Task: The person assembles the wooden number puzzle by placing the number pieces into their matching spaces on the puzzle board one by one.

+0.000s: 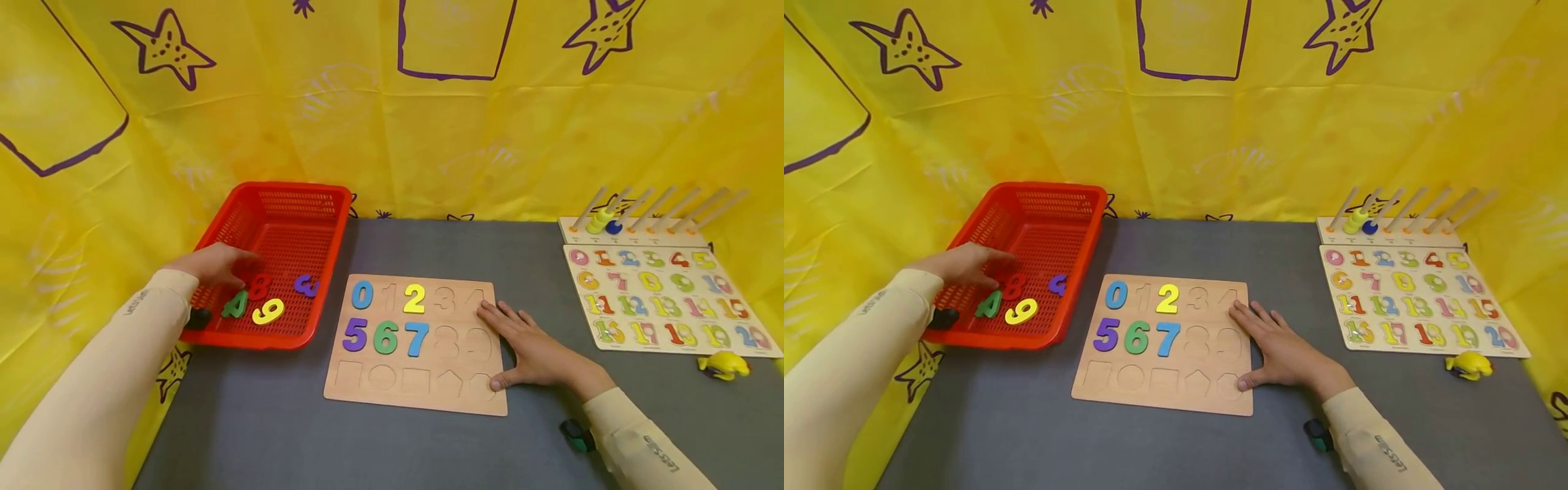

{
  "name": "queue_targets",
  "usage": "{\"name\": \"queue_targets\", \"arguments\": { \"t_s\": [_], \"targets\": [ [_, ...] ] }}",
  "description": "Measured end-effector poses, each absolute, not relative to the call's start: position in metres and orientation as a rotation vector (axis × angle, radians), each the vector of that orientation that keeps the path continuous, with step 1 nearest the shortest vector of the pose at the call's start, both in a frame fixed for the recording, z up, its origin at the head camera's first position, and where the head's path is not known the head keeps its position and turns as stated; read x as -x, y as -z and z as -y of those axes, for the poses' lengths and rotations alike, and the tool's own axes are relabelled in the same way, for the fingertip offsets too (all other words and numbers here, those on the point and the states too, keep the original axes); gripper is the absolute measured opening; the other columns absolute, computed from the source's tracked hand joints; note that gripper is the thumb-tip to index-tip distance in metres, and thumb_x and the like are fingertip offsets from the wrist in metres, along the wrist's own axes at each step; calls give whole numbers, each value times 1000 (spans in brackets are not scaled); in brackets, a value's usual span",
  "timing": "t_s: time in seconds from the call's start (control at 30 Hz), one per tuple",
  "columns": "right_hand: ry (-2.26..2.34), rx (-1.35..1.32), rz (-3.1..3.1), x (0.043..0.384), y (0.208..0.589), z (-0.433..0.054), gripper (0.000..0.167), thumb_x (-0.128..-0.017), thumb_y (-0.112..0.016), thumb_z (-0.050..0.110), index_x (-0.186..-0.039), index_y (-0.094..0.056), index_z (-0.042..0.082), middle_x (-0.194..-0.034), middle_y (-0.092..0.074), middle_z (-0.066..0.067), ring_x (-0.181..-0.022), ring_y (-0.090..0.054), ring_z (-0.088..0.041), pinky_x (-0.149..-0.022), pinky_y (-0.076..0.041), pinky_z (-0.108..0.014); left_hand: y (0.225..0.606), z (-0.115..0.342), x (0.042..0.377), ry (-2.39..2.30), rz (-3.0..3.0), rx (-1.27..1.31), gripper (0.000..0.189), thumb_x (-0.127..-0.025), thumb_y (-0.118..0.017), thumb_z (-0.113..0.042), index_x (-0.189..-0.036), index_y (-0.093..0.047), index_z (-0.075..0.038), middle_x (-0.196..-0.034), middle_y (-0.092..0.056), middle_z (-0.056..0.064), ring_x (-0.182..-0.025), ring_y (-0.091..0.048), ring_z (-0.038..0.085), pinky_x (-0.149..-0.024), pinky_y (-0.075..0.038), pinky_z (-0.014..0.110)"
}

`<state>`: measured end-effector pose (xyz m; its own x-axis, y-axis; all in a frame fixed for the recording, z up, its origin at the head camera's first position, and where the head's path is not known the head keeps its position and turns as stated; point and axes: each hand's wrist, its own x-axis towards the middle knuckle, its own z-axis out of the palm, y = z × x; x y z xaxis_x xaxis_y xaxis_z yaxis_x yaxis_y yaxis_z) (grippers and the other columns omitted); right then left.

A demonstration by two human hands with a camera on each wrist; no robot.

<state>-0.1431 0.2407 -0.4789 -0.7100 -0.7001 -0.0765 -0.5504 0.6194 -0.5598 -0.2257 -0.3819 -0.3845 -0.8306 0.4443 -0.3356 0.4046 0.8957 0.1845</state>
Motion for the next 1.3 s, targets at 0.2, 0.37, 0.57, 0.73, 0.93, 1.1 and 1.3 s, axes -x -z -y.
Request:
{"name": "queue_targets", "arguments": {
  "t_s": [0.2, 0.37, 0.57, 0.73, 0.93, 1.1, 1.3],
  "targets": [
    [742, 1006, -2559, 145, 482, -240, 128, -68, -81, 70, -163, -19, 10, -168, -16, -10, -152, -6, -42, -113, -5, -72, 396, 383, 229, -169, -2662, -672, 60, -81, -87, -18, -132, -64, 3, -122, -68, 20, -108, -64, 37, -96, -49, 56],
    [736, 993, -2561, 146, 484, -241, 129, -67, -81, 71, -163, -18, 11, -168, -16, -9, -153, -6, -41, -113, -4, -71, 399, 380, 229, -202, -2669, -662, 62, -82, -86, -24, -134, -64, 0, -125, -68, 17, -112, -63, 35, -98, -48, 56],
    [745, 980, -2561, 145, 481, -242, 129, -68, -83, 68, -163, -18, 11, -168, -16, -11, -152, -6, -42, -113, -4, -71, 401, 371, 228, -184, -2674, -719, 69, -79, -87, -39, -132, -66, -1, -127, -65, 21, -118, -58, 43, -101, -44, 60],
    [732, 985, -2567, 146, 482, -241, 129, -68, -82, 69, -163, -18, 11, -168, -16, -10, -152, -6, -42, -113, -5, -71, 403, 362, 229, -136, -2669, -708, 72, -75, -90, -40, -129, -66, 1, -129, -61, 27, -126, -49, 52, -104, -40, 63],
    [738, 997, -2560, 148, 484, -240, 130, -67, -82, 70, -163, -17, 10, -168, -16, -10, -153, -6, -41, -113, -5, -71, 406, 358, 230, -79, -2666, -733, 68, -72, -93, -31, -125, -67, 3, -124, -63, 26, -117, -56, 49, -98, -46, 60],
    [744, 991, -2558, 149, 484, -241, 130, -67, -82, 69, -163, -17, 11, -168, -16, -9, -153, -4, -40, -114, -4, -70, 406, 355, 232, -37, -2684, -742, 61, -74, -92, -28, -123, -70, 1, -115, -68, 16, -104, -63, 36, -91, -52, 54],
    [743, 978, -2553, 147, 483, -241, 129, -68, -83, 67, -163, -17, 10, -168, -16, -9, -153, -4, -41, -114, -4, -70, 408, 350, 232, -46, -2730, -758, 46, -76, -88, -20, -116, -73, -2, -105, -69, 10, -89, -64, 27, -82, -56, 49]
  ]
}}
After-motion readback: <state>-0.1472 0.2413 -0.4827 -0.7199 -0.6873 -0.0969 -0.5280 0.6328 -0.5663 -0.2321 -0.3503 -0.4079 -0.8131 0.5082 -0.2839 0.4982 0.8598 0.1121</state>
